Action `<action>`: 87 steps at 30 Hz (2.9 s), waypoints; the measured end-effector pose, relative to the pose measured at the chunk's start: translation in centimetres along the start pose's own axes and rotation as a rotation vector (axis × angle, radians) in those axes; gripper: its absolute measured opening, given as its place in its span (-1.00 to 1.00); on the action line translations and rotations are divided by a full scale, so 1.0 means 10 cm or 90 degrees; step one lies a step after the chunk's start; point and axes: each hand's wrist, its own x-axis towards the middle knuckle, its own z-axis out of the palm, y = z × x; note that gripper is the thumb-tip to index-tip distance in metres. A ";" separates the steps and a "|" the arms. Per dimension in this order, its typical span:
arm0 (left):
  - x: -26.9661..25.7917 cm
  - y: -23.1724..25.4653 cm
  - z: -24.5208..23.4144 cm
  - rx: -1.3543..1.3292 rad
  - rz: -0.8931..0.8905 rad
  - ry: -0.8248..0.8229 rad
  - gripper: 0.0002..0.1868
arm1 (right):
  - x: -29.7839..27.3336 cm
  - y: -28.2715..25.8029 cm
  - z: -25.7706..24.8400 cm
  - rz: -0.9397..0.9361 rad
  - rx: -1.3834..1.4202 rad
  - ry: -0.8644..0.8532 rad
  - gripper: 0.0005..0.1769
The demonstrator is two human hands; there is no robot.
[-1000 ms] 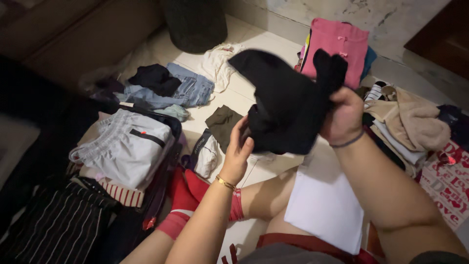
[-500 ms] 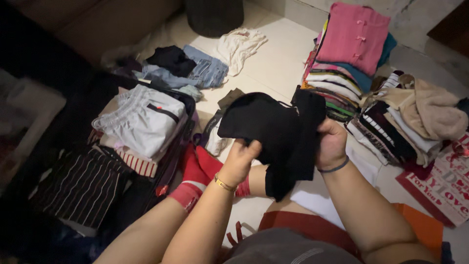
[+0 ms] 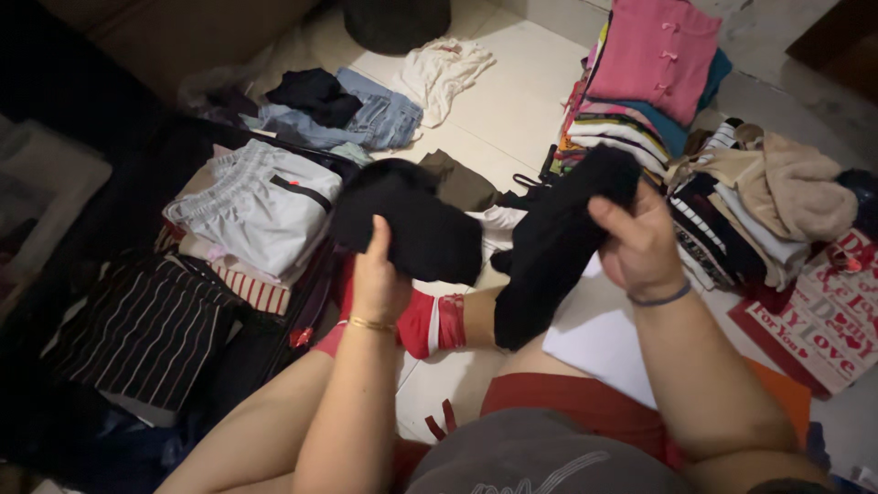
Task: The person organizes clothes by removing items from a shelf, folding shirts and shorts on the floor, and placing folded items back onto the shelf.
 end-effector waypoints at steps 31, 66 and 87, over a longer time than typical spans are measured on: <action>0.23 0.99 1.56 0.544 0.243 -0.287 -0.83 | 0.62 -0.80 0.80 -0.100 -0.115 -0.103 -0.73; 0.44 1.42 0.74 0.839 0.512 -0.031 -0.77 | 1.05 -0.43 0.66 0.073 0.125 -0.130 -0.56; 0.86 1.97 0.89 0.677 0.400 -0.101 -0.75 | 1.44 -0.97 -0.42 -0.130 -0.263 -0.026 -0.82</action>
